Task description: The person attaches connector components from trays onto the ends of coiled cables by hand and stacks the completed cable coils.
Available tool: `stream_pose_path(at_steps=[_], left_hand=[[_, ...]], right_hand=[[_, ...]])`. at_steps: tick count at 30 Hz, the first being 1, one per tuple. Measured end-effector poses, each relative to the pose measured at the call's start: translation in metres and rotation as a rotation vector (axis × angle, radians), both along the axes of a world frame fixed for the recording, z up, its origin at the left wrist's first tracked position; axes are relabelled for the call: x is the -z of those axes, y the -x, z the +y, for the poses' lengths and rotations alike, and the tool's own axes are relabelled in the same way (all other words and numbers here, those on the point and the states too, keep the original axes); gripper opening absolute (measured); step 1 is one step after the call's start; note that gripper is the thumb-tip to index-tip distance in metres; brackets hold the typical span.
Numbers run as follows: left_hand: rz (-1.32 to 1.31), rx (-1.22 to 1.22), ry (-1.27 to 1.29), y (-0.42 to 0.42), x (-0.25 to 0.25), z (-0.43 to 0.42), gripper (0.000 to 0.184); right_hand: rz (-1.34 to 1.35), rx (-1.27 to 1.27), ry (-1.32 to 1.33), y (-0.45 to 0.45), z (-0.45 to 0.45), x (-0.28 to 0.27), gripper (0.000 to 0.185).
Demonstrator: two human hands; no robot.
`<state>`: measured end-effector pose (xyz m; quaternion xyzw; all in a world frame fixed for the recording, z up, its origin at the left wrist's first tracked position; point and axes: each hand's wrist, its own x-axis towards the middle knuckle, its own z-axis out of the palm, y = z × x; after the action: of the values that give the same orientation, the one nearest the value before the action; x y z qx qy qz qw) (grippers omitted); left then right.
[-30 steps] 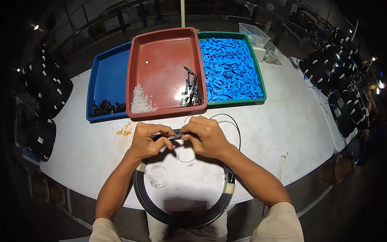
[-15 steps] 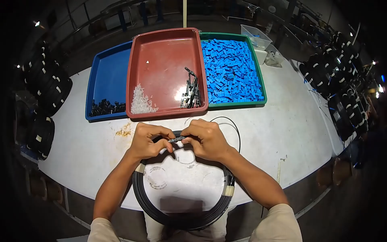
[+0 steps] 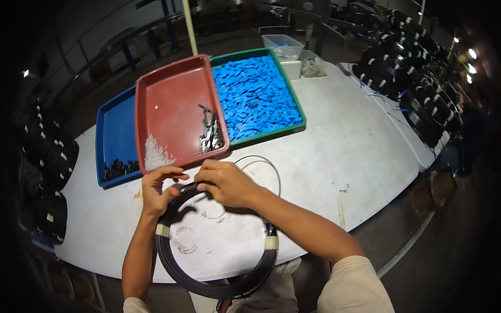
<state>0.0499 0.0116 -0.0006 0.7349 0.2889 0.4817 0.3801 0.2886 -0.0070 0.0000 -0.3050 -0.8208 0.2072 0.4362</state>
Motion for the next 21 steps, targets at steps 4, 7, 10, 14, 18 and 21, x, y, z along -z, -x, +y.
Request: stream_pose_path(at_steps=[4,7,10,14,18,21], left_hand=[[0.058,-0.061,-0.007,-0.009,-0.022,0.019,0.043],[0.516,-0.121,-0.265,-0.040,-0.068,0.041,0.024],[0.741,0.086,-0.479,-0.077,-0.084,0.078,0.021],[1.079,0.304,-0.368,-0.140,-0.094,0.113,0.021],[1.055,0.397,-0.560,-0.192,-0.075,0.138,0.021],[0.903,0.457,-0.826,-0.222,-0.050,0.164,0.026]], right_hand=[[-0.023,-0.051,0.023,-0.001,0.004,0.007,0.012],[-0.048,-0.048,0.043,-0.002,0.003,0.006,0.011],[-0.027,-0.062,0.045,-0.002,0.005,0.007,0.011],[0.008,-0.080,0.063,-0.002,0.007,0.009,0.011],[0.036,-0.099,0.148,-0.003,0.007,0.009,0.013],[0.028,-0.097,0.164,-0.004,0.008,0.009,0.013]])
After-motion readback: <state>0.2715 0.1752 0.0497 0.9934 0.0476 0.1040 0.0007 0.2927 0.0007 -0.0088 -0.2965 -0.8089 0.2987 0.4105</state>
